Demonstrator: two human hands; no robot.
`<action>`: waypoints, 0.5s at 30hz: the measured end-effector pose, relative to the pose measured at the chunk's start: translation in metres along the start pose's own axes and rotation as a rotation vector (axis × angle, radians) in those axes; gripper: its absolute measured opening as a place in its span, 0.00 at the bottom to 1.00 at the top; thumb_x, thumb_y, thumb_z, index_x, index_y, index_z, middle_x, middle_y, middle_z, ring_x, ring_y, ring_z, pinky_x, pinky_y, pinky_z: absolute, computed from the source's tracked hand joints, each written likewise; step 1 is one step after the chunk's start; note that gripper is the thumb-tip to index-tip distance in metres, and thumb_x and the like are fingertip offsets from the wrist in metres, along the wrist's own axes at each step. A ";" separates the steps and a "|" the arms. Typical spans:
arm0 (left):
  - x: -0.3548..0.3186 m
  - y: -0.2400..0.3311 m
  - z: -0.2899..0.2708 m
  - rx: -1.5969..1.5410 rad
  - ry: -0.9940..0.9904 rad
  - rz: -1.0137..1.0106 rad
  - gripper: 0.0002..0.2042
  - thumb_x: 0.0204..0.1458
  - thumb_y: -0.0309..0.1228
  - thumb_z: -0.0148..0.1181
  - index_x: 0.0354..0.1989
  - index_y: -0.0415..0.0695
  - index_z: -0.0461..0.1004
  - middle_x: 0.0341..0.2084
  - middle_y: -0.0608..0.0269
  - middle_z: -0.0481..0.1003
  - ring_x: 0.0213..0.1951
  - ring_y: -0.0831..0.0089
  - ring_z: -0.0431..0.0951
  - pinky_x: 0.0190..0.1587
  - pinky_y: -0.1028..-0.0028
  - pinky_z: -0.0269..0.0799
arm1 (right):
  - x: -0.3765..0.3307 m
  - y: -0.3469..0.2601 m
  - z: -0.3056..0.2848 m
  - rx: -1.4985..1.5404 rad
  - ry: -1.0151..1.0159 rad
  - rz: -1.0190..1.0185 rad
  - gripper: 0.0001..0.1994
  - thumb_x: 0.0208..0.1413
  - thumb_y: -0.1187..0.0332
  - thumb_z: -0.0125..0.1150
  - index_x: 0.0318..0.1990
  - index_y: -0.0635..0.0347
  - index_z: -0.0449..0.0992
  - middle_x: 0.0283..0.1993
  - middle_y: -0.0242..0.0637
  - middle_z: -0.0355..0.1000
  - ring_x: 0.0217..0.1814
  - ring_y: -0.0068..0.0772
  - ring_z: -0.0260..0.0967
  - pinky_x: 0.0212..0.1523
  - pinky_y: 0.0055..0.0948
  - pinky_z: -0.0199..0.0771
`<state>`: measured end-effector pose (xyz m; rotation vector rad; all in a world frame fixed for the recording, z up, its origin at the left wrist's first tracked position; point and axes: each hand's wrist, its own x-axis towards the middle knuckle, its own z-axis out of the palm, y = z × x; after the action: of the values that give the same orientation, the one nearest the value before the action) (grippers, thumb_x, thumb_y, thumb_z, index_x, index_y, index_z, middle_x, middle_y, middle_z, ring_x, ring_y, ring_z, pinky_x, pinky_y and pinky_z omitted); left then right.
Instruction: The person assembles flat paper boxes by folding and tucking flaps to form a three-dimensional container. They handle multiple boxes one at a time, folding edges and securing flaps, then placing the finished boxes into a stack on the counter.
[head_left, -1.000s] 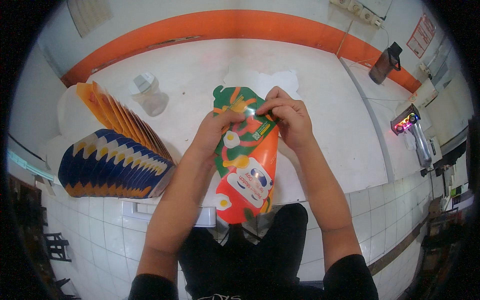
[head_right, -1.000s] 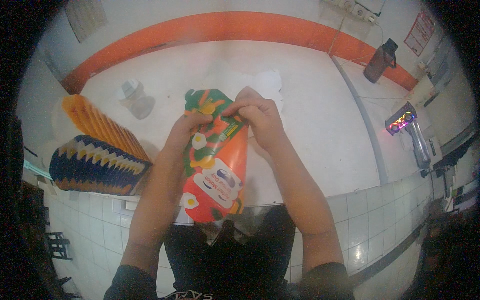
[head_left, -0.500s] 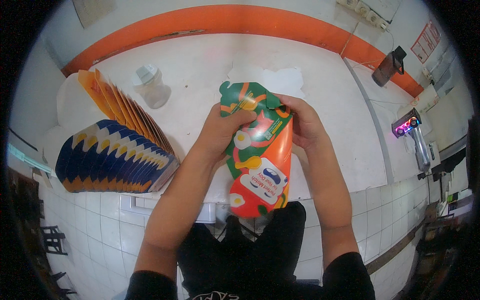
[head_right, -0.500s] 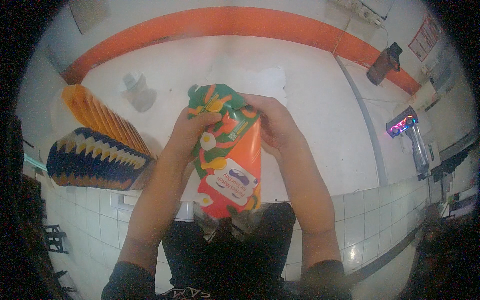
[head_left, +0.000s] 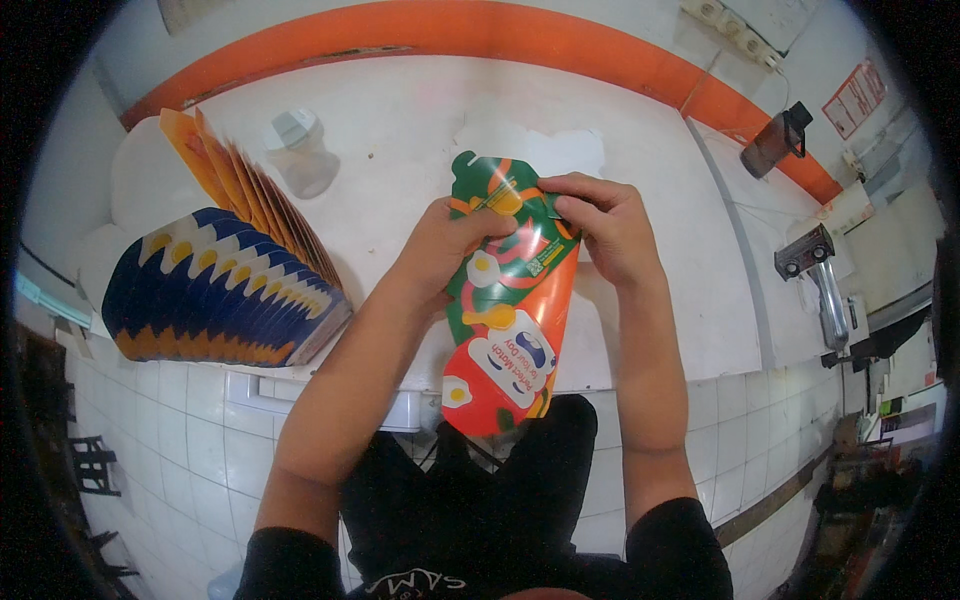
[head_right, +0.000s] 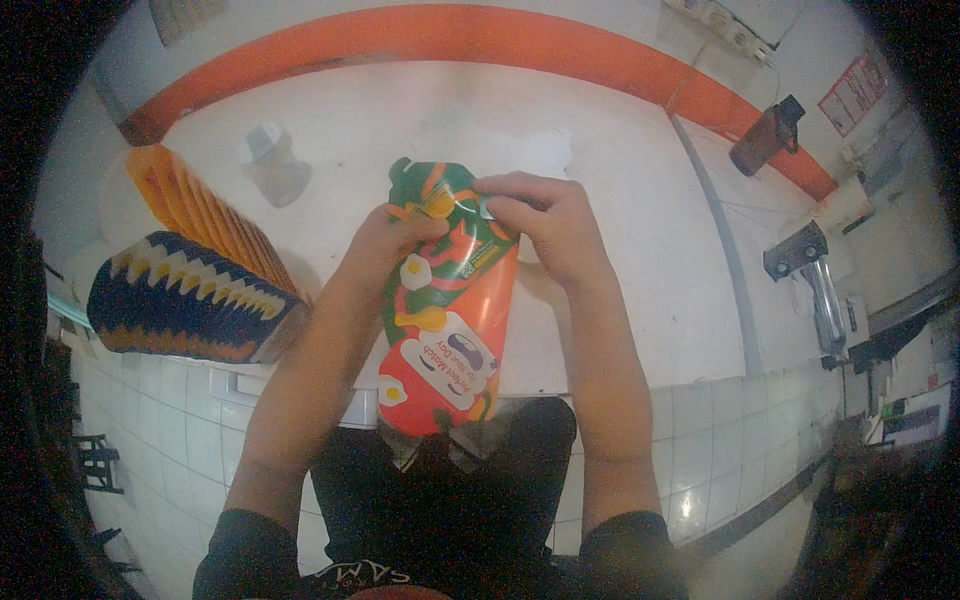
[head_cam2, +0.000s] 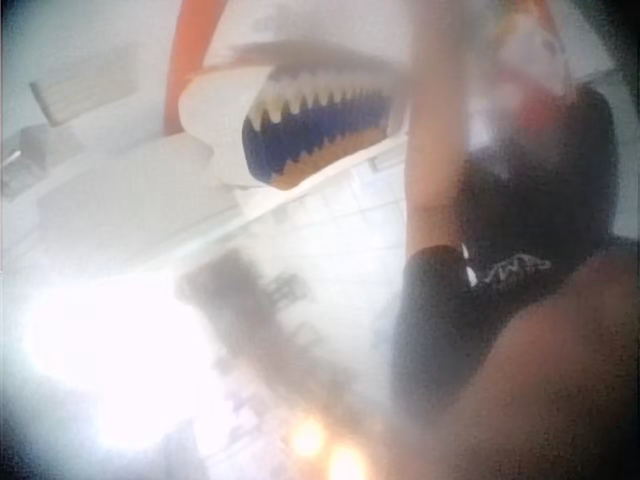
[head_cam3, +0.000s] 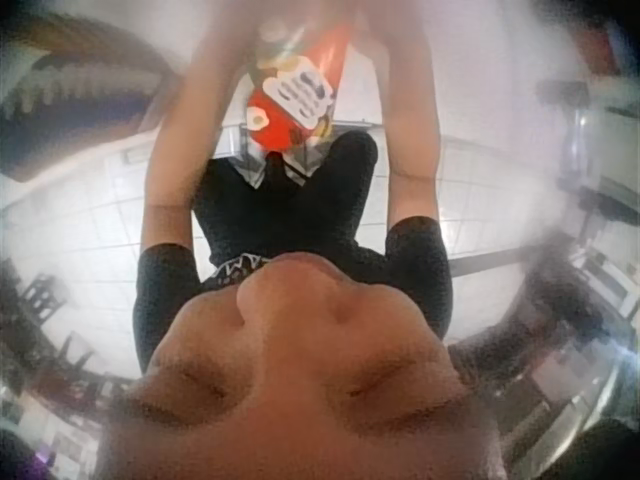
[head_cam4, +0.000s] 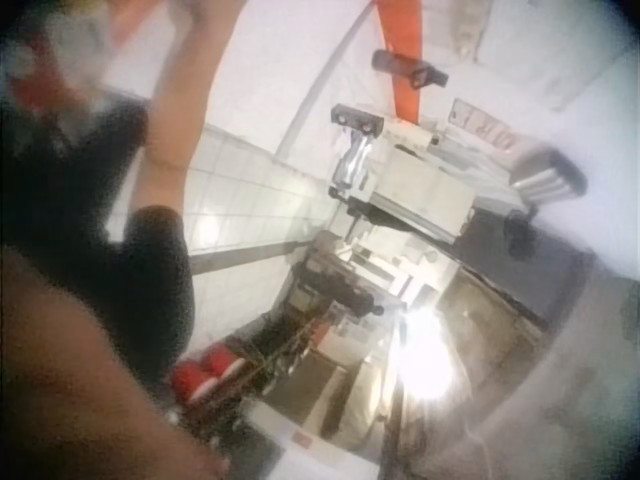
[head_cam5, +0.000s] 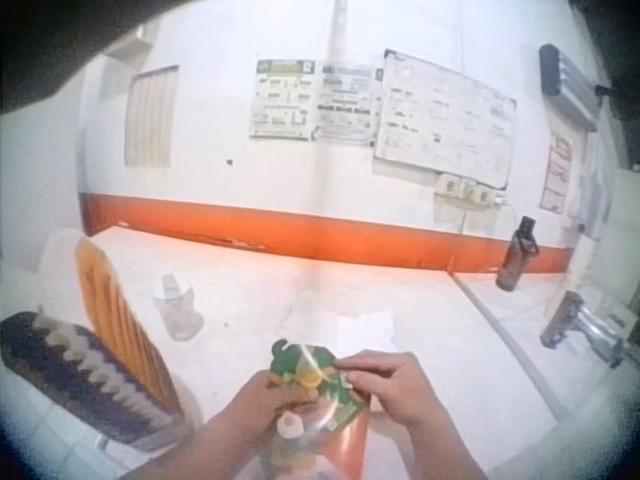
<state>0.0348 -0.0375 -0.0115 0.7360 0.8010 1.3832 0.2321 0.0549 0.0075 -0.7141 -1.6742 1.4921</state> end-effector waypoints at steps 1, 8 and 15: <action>-0.001 0.000 -0.001 -0.014 -0.018 -0.002 0.18 0.52 0.28 0.67 0.49 0.31 0.75 0.40 0.50 0.82 0.37 0.67 0.85 0.41 0.70 0.83 | -0.001 -0.001 0.002 0.056 -0.015 0.023 0.19 0.56 0.72 0.68 0.55 0.67 0.81 0.41 0.37 0.80 0.41 0.26 0.75 0.46 0.25 0.76; 0.002 0.006 0.010 0.068 0.022 -0.043 0.20 0.51 0.28 0.67 0.51 0.33 0.73 0.41 0.52 0.82 0.37 0.67 0.85 0.42 0.70 0.83 | 0.000 0.006 -0.009 0.502 -0.153 0.134 0.28 0.51 0.77 0.73 0.58 0.58 0.68 0.48 0.34 0.71 0.53 0.30 0.74 0.54 0.28 0.78; 0.003 0.001 0.011 0.038 -0.005 0.013 0.21 0.51 0.25 0.65 0.54 0.34 0.72 0.43 0.53 0.80 0.40 0.67 0.84 0.44 0.70 0.83 | -0.004 -0.008 -0.003 0.497 -0.260 0.298 0.26 0.50 0.79 0.74 0.55 0.60 0.67 0.50 0.39 0.73 0.52 0.34 0.76 0.55 0.33 0.79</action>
<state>0.0442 -0.0340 -0.0050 0.7753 0.8222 1.3804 0.2371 0.0522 0.0149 -0.5243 -1.3225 2.1867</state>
